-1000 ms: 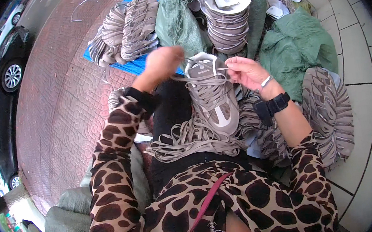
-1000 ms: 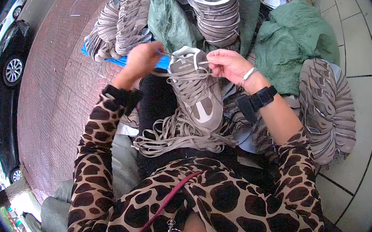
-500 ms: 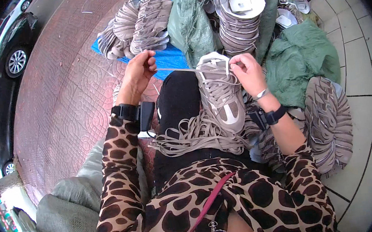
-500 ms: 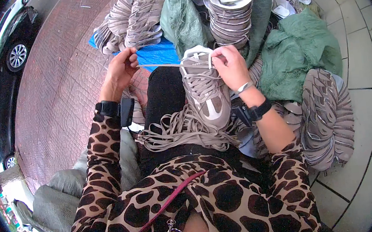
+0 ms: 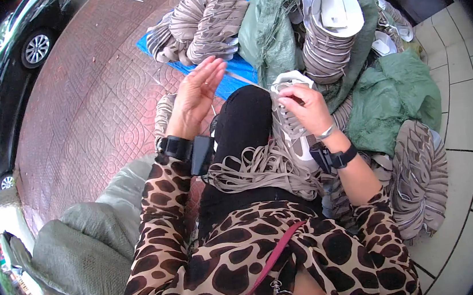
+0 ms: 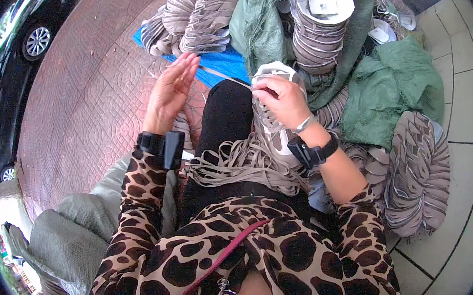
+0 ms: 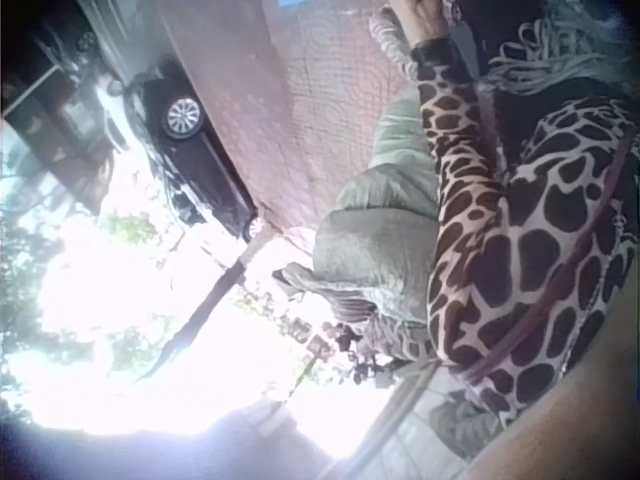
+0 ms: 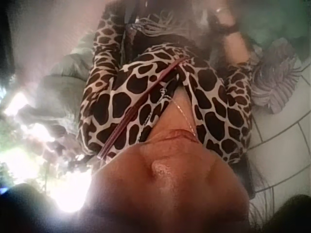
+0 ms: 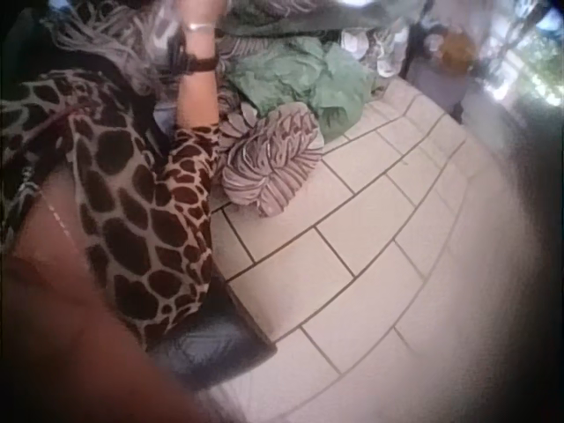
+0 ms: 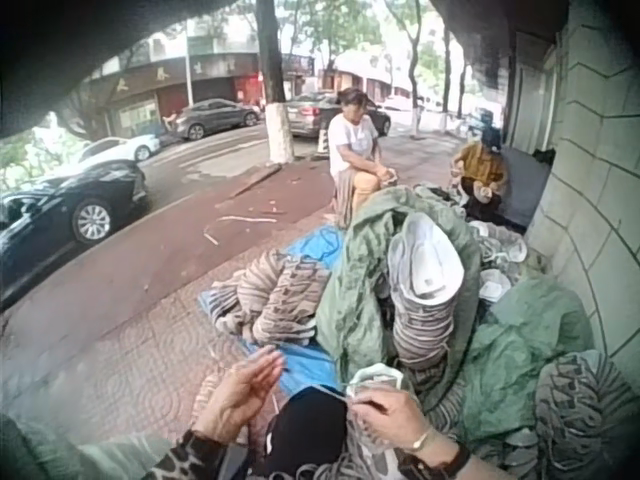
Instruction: The person sits on the ground surrounded by stacks of shoes and repeatedly threads a long shoelace through the eyelets of a single sneaker. They pull the lace through the holes and adjust the loops by hand, working on the same shoe throughout the clip.
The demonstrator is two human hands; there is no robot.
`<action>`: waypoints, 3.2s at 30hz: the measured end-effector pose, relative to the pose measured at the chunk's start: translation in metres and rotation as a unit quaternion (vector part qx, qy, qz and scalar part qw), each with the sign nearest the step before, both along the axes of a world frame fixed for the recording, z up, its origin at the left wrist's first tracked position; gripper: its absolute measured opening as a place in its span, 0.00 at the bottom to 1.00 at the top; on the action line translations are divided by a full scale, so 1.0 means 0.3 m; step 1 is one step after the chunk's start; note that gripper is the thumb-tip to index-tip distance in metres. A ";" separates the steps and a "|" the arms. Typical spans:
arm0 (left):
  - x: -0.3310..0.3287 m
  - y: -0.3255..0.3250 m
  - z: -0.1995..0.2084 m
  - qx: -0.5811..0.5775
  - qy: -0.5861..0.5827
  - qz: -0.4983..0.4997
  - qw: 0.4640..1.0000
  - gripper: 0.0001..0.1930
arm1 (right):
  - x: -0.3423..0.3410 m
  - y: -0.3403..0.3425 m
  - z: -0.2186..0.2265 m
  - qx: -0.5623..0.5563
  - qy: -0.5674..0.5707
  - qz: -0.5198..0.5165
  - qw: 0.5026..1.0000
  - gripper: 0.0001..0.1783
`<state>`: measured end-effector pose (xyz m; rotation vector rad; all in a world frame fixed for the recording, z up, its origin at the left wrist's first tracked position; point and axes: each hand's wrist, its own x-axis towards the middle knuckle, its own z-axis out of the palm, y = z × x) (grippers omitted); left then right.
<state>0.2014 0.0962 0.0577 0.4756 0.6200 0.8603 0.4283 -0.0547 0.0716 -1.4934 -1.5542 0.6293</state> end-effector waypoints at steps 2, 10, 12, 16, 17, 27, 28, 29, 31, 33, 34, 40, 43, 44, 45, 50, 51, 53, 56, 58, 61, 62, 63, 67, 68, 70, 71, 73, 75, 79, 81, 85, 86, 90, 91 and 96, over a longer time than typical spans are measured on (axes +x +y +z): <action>0.049 -0.044 0.001 -0.006 -0.014 0.033 0.999 0.18 | 0.013 -0.033 0.000 -0.038 -0.007 0.015 0.999 0.06; 0.171 -0.081 -0.089 0.065 0.209 -0.058 0.974 0.13 | 0.029 -0.133 -0.003 -0.054 -0.083 0.069 0.993 0.05; 0.192 -0.094 -0.091 0.121 0.279 -0.100 0.947 0.11 | 0.031 -0.139 -0.004 -0.089 -0.089 0.075 0.989 0.04; 0.210 -0.133 -0.095 0.304 0.417 -0.201 0.832 0.12 | 0.017 -0.133 0.014 -0.043 -0.012 0.022 0.999 0.04; 0.209 -0.147 -0.104 0.357 0.439 -0.210 0.797 0.12 | 0.021 -0.127 0.011 -0.033 -0.032 0.027 0.999 0.04; 0.228 -0.218 -0.090 0.479 0.507 -0.226 0.680 0.13 | 0.042 -0.125 -0.016 -0.080 -0.060 0.089 0.991 0.04; 0.232 -0.219 -0.084 0.478 0.511 -0.229 0.676 0.13 | 0.043 -0.129 -0.014 -0.106 -0.059 0.090 0.988 0.05; 0.235 -0.219 -0.079 0.477 0.515 -0.233 0.673 0.13 | 0.043 -0.133 -0.020 -0.087 -0.073 0.089 0.989 0.05; 0.243 -0.216 -0.070 0.480 0.524 -0.248 0.659 0.13 | 0.036 -0.137 -0.037 -0.050 -0.100 0.087 0.990 0.05; 0.252 -0.211 -0.063 0.485 0.535 -0.269 0.637 0.13 | 0.040 -0.137 -0.027 -0.079 -0.073 0.079 0.991 0.05; 0.257 -0.205 -0.063 0.495 0.533 -0.273 0.630 0.13 | 0.039 -0.134 -0.021 -0.091 -0.059 0.075 0.991 0.05; 0.305 -0.161 -0.137 0.432 0.436 -0.299 0.731 0.15 | 0.047 -0.120 -0.033 -0.089 0.029 0.044 0.995 0.05; 0.335 -0.171 -0.116 0.479 0.499 -0.291 0.661 0.13 | 0.059 -0.100 -0.055 -0.104 0.104 0.026 0.989 0.05; 0.334 -0.187 -0.093 0.514 0.546 -0.274 0.602 0.12 | 0.063 -0.094 -0.059 -0.111 0.125 0.014 0.986 0.05; 0.323 -0.198 -0.083 0.566 0.549 -0.254 0.560 0.09 | 0.081 -0.084 -0.075 -0.075 0.086 0.014 0.993 0.05; 0.288 -0.097 -0.048 0.732 0.371 -0.216 0.529 0.14 | 0.095 -0.056 -0.104 -0.112 0.140 -0.060 0.982 0.06; 0.285 -0.060 -0.048 0.725 0.328 -0.274 0.540 0.15 | 0.095 -0.048 -0.100 -0.140 0.145 -0.065 0.977 0.06; 0.282 -0.006 -0.057 0.747 0.328 -0.327 0.477 0.14 | 0.060 -0.046 -0.066 -0.176 0.110 -0.074 0.976 0.07; 0.313 0.072 -0.130 0.764 0.274 -0.366 0.456 0.11 | 0.066 -0.032 -0.116 -0.120 0.028 -0.086 0.989 0.06; 0.355 0.108 -0.177 0.650 0.251 -0.468 0.544 0.12 | 0.067 -0.027 -0.140 -0.134 0.063 -0.076 0.986 0.06; 0.396 0.073 -0.123 0.412 0.276 -0.579 0.647 0.10 | 0.062 -0.041 -0.115 -0.149 0.057 -0.084 0.984 0.07; 0.406 0.056 -0.097 0.373 0.299 -0.574 0.664 0.09 | 0.059 -0.043 -0.101 -0.141 0.047 -0.082 0.985 0.07; 0.409 0.046 -0.093 0.334 0.321 -0.568 0.680 0.08 | 0.063 -0.042 -0.100 -0.152 0.048 -0.075 0.984 0.07; 0.407 0.066 -0.137 0.300 0.317 -0.480 0.761 0.13 | 0.060 -0.040 -0.106 -0.155 0.060 -0.060 0.984 0.07; 0.405 0.072 -0.132 0.354 0.365 -0.481 0.713 0.14 | 0.057 -0.040 -0.108 -0.147 0.065 -0.059 0.985 0.07; 0.407 0.087 -0.099 0.458 0.451 -0.474 0.602 0.16 | 0.055 -0.037 -0.099 -0.169 0.072 -0.066 0.981 0.07; 0.402 0.078 -0.059 0.489 0.459 -0.471 0.572 0.17 | 0.054 -0.038 -0.098 -0.181 0.075 -0.069 0.978 0.07; 0.395 0.063 -0.043 0.568 0.440 -0.461 0.521 0.16 | 0.057 -0.034 -0.103 -0.191 0.092 -0.064 0.975 0.07; 0.406 0.049 -0.022 0.600 0.439 -0.472 0.474 0.15 | 0.058 -0.028 -0.100 -0.202 0.104 -0.061 0.972 0.06; 0.427 0.046 -0.010 0.557 0.423 -0.546 0.461 0.13 | 0.051 -0.025 -0.089 -0.219 0.116 -0.060 0.967 0.05; 0.422 0.031 -0.021 0.568 0.427 -0.531 0.462 0.12 | 0.050 -0.024 -0.097 -0.212 0.122 -0.060 0.968 0.05; 0.406 0.025 -0.026 0.612 0.408 -0.498 0.459 0.12 | 0.048 -0.014 -0.098 -0.208 0.110 -0.057 0.970 0.04; 0.408 0.024 -0.028 0.623 0.411 -0.491 0.450 0.12 | 0.047 -0.008 -0.093 -0.214 0.103 -0.053 0.970 0.04; 0.415 0.029 -0.068 0.544 0.428 -0.475 0.544 0.13 | 0.053 -0.011 -0.098 -0.218 0.101 -0.062 0.969 0.05; 0.429 0.049 -0.103 0.514 0.425 -0.439 0.601 0.14 | 0.053 -0.019 -0.087 -0.220 0.089 -0.070 0.969 0.05; 0.449 0.320 -0.326 0.408 0.544 -0.279 0.678 0.18 | 0.045 -0.010 -0.081 -0.221 0.084 -0.049 0.970 0.06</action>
